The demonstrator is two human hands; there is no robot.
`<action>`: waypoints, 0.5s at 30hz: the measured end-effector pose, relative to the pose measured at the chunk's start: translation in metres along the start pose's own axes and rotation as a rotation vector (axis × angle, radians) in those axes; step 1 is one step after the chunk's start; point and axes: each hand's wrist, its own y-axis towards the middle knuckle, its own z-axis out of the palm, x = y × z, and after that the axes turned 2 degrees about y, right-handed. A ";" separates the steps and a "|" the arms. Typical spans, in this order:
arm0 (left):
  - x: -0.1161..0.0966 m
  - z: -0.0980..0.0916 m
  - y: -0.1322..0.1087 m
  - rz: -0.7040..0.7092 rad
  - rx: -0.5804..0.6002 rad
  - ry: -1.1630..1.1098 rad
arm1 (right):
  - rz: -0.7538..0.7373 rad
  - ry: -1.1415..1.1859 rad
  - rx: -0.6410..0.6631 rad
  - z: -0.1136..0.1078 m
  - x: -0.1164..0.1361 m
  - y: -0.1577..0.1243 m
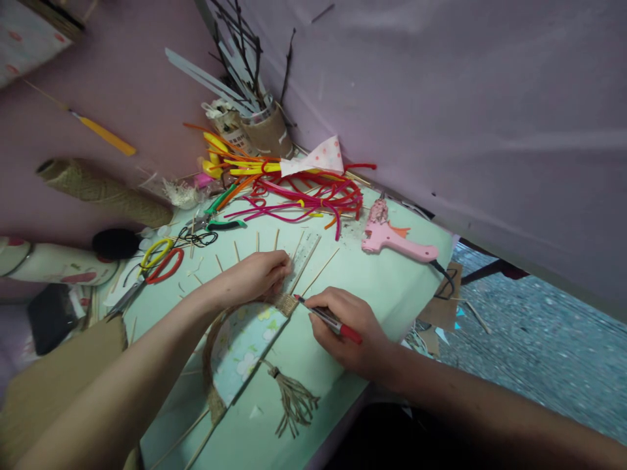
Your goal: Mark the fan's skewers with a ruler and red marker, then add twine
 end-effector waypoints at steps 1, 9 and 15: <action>0.000 0.000 0.000 0.007 -0.002 0.002 | -0.001 0.001 0.000 0.000 0.000 0.000; 0.006 0.003 0.001 0.010 0.007 -0.022 | 0.006 -0.005 -0.019 0.000 0.004 0.002; 0.004 0.001 0.001 0.015 0.011 -0.005 | 0.085 -0.018 -0.081 -0.005 0.005 0.013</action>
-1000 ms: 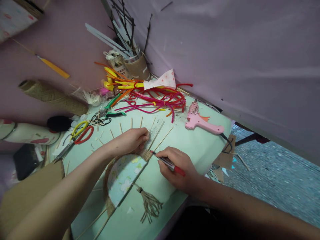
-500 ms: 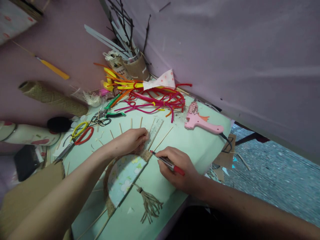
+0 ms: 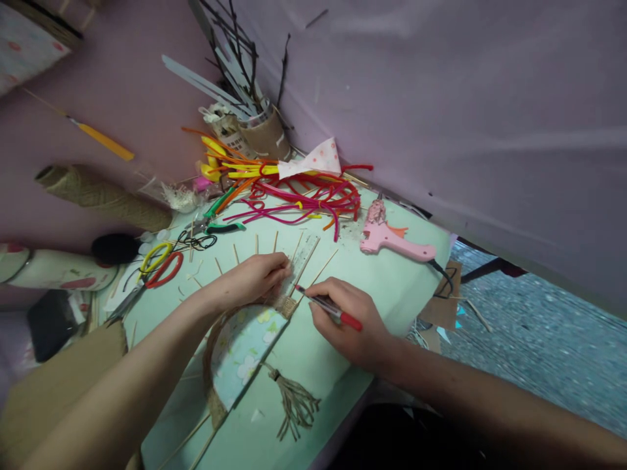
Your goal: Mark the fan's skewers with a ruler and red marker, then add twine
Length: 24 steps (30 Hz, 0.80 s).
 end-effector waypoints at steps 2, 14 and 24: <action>-0.001 -0.001 0.000 0.008 -0.003 0.010 | 0.051 -0.008 -0.052 0.000 -0.003 0.006; 0.000 -0.001 0.000 0.014 -0.011 0.016 | 0.129 0.005 -0.108 0.001 -0.008 0.015; -0.001 -0.001 0.001 0.016 -0.019 0.051 | 0.124 0.034 -0.045 0.002 -0.009 0.016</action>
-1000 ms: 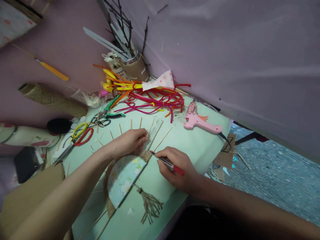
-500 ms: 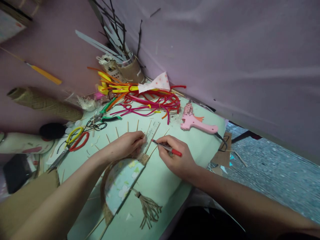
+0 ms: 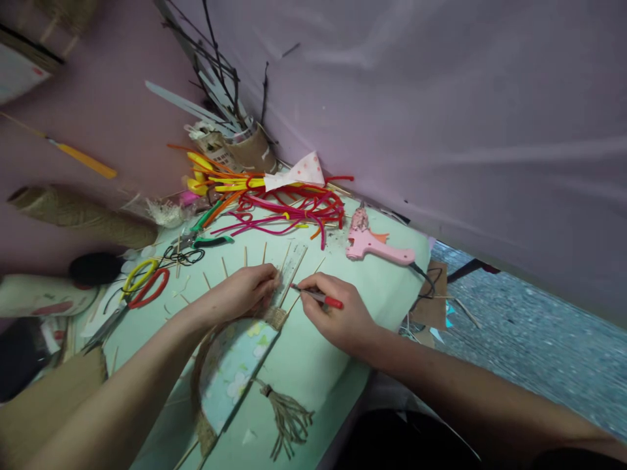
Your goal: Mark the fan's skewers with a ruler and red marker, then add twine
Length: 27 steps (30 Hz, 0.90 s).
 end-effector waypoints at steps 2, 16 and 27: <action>0.000 0.001 0.000 -0.001 -0.004 0.005 | 0.006 0.001 0.007 0.000 -0.001 0.000; 0.005 0.002 0.000 0.002 -0.003 -0.014 | -0.013 -0.007 0.042 0.000 -0.001 -0.001; 0.005 0.003 0.000 0.001 -0.008 -0.024 | -0.006 -0.027 0.060 0.001 -0.001 -0.001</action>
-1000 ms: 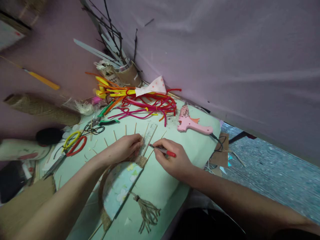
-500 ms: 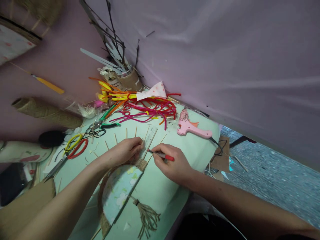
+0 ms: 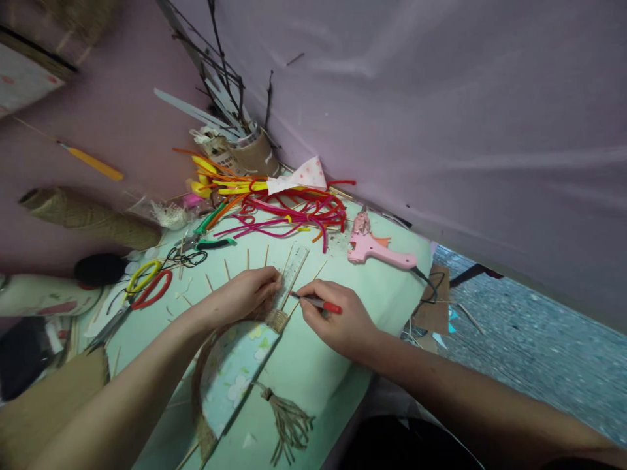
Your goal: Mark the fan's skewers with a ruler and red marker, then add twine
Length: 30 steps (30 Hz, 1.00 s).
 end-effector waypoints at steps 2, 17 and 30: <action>0.000 0.000 0.000 -0.006 0.000 0.001 | -0.001 -0.001 0.006 0.000 0.000 0.000; -0.002 0.000 0.000 -0.026 -0.001 -0.022 | 0.022 0.007 0.010 -0.001 0.001 0.001; -0.003 -0.001 -0.001 -0.002 -0.006 -0.028 | 0.020 -0.022 0.024 -0.002 0.002 0.000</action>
